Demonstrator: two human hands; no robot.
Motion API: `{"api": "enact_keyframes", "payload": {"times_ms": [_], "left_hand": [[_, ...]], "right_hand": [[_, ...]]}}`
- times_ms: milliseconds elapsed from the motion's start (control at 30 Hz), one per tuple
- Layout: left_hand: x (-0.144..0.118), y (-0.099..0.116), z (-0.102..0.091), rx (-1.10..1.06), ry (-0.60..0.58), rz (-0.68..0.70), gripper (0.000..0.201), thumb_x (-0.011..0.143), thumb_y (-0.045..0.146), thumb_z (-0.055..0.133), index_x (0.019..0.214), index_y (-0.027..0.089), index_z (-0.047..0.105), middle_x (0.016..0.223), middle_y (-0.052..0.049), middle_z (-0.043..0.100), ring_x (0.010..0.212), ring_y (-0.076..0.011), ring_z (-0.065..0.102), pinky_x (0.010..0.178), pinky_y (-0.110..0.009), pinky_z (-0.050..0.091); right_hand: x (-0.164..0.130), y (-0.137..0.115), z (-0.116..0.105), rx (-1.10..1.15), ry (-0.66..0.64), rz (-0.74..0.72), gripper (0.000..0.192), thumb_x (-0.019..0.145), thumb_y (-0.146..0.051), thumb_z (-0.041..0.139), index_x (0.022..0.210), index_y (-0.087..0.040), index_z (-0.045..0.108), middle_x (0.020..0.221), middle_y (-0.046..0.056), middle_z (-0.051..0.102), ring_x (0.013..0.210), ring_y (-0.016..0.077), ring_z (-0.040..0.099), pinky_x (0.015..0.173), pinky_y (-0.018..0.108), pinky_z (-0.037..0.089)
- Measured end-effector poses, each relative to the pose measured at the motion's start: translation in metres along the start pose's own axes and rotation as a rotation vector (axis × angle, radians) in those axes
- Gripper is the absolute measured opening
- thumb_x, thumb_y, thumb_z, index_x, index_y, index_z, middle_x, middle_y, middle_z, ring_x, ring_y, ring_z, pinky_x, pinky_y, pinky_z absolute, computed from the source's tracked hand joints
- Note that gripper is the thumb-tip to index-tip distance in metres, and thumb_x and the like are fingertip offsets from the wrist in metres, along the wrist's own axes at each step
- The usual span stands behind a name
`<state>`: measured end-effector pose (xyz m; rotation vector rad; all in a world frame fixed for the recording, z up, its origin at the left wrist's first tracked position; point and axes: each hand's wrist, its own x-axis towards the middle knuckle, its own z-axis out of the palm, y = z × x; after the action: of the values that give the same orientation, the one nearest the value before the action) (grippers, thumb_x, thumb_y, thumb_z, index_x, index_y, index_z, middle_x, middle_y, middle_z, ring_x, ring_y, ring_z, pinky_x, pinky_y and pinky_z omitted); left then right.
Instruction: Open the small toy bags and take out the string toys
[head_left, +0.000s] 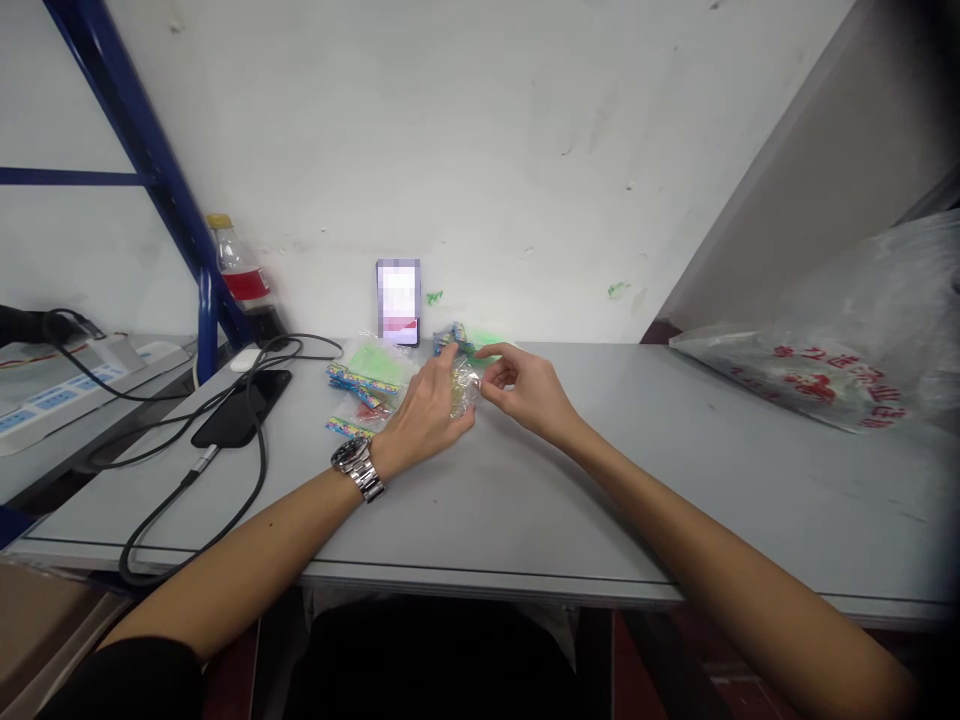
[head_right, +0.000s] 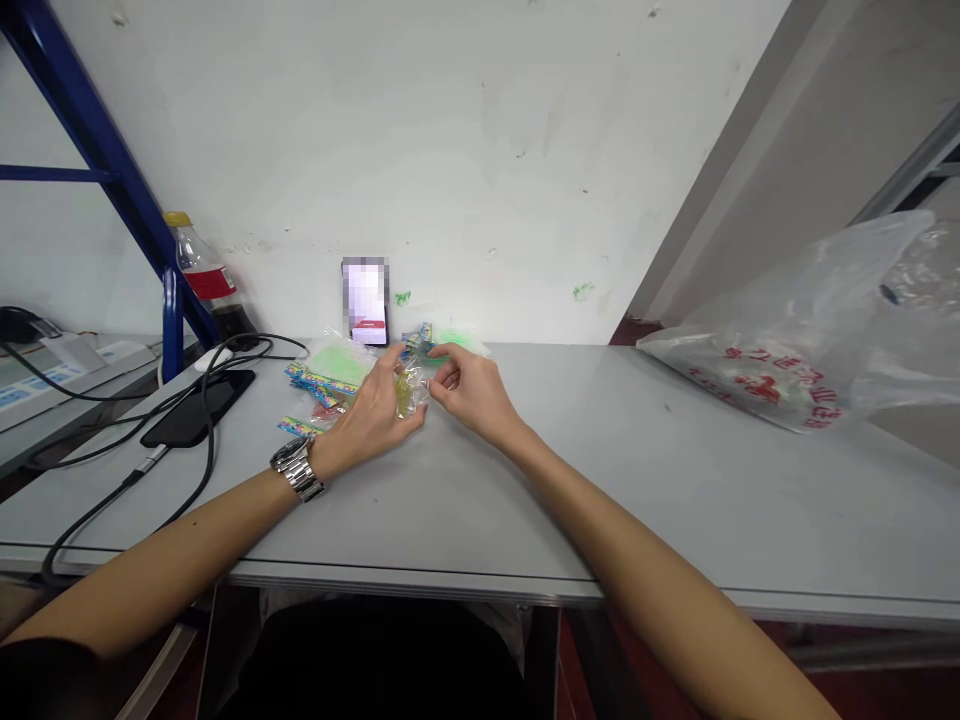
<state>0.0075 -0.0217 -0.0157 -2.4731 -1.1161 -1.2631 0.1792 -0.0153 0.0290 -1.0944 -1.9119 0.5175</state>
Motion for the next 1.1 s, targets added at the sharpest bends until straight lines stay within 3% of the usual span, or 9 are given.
{"api": "enact_keyframes", "payload": {"times_ms": [100,200,300,400,467,633,833,933,1100], "left_hand": [[0.000,0.001,0.000,0.006,-0.006,0.006,0.077,0.083,0.024,0.059,0.144,0.008,0.015,0.122,-0.021,0.051,0.112,-0.0303,0.055,0.094,-0.048,0.049],[0.000,0.001,0.000,-0.001,-0.011,-0.014,0.078,0.082,0.025,0.060,0.144,0.008,0.016,0.124,-0.021,0.050,0.112,-0.0303,0.056,0.093,-0.047,0.049],[0.000,0.002,0.000,-0.036,-0.024,-0.042,0.079,0.083,0.030,0.061,0.144,0.010,0.015,0.126,-0.021,0.050,0.116,-0.0309,0.054,0.095,-0.048,0.047],[0.000,0.003,-0.001,-0.118,-0.057,-0.098,0.086,0.083,0.045,0.064,0.145,0.013,0.014,0.132,-0.022,0.046,0.118,-0.0316,0.053,0.095,-0.047,0.047],[0.000,0.004,-0.002,-0.191,-0.090,-0.154,0.087,0.083,0.052,0.062,0.145,0.013,0.015,0.130,-0.022,0.048,0.113,-0.0302,0.056,0.092,-0.045,0.048],[0.003,0.003,-0.005,-0.350,-0.063,-0.254,0.050,0.097,0.042,0.041,0.139,0.016,0.031,0.098,-0.009,0.063,0.084,-0.0196,0.062,0.080,-0.037,0.049],[0.009,0.002,-0.009,-0.466,0.027,-0.369,0.017,0.093,0.030,0.047,0.098,0.017,0.056,0.076,-0.002,0.063,0.067,-0.0135,0.058,0.062,-0.026,0.044],[0.010,0.000,-0.007,-0.534,0.077,-0.422,0.013,0.090,0.028,0.051,0.085,0.017,0.056,0.071,-0.001,0.061,0.063,-0.0118,0.056,0.058,-0.023,0.042],[0.011,-0.007,-0.002,-0.748,0.173,-0.567,0.014,0.086,0.029,0.057,0.083,0.016,0.056,0.065,0.001,0.059,0.058,-0.0108,0.058,0.059,-0.023,0.044]], "right_hand": [[0.001,0.001,0.000,-0.047,0.002,0.013,0.013,0.077,-0.025,0.060,0.083,-0.017,0.067,0.067,0.002,0.066,0.063,0.0153,0.058,0.067,0.031,0.048],[0.003,0.005,0.000,-0.051,0.055,0.030,0.016,0.079,-0.030,0.059,0.072,-0.017,0.067,0.066,0.003,0.064,0.063,0.0153,0.055,0.067,0.032,0.046],[0.004,0.009,0.000,0.040,0.104,0.064,0.021,0.078,-0.037,0.062,0.071,-0.017,0.064,0.068,0.003,0.062,0.067,0.0159,0.054,0.065,0.031,0.047],[0.004,0.011,0.001,0.212,0.067,0.105,0.024,0.079,-0.042,0.061,0.074,-0.019,0.056,0.080,0.004,0.061,0.072,0.0158,0.055,0.061,0.029,0.049],[0.003,0.011,0.001,0.265,0.031,0.128,0.025,0.081,-0.044,0.059,0.078,-0.020,0.052,0.076,0.002,0.060,0.067,0.0145,0.054,0.058,0.028,0.049],[0.004,0.010,-0.001,0.204,-0.021,0.071,0.029,0.082,-0.048,0.060,0.080,-0.019,0.056,0.057,-0.003,0.051,0.055,0.0128,0.050,0.060,0.030,0.046],[0.005,0.007,-0.006,0.290,-0.120,0.058,0.035,0.075,-0.051,0.068,0.078,-0.016,0.066,0.064,0.001,0.056,0.058,0.0124,0.050,0.058,0.030,0.045],[0.005,0.007,-0.006,0.314,-0.101,0.092,0.035,0.075,-0.051,0.068,0.077,-0.016,0.066,0.061,0.001,0.057,0.057,0.0128,0.052,0.057,0.030,0.046],[0.005,0.007,-0.008,0.439,-0.058,0.184,0.033,0.075,-0.045,0.069,0.087,-0.015,0.064,0.063,0.001,0.060,0.058,0.0132,0.054,0.060,0.032,0.049]]}}
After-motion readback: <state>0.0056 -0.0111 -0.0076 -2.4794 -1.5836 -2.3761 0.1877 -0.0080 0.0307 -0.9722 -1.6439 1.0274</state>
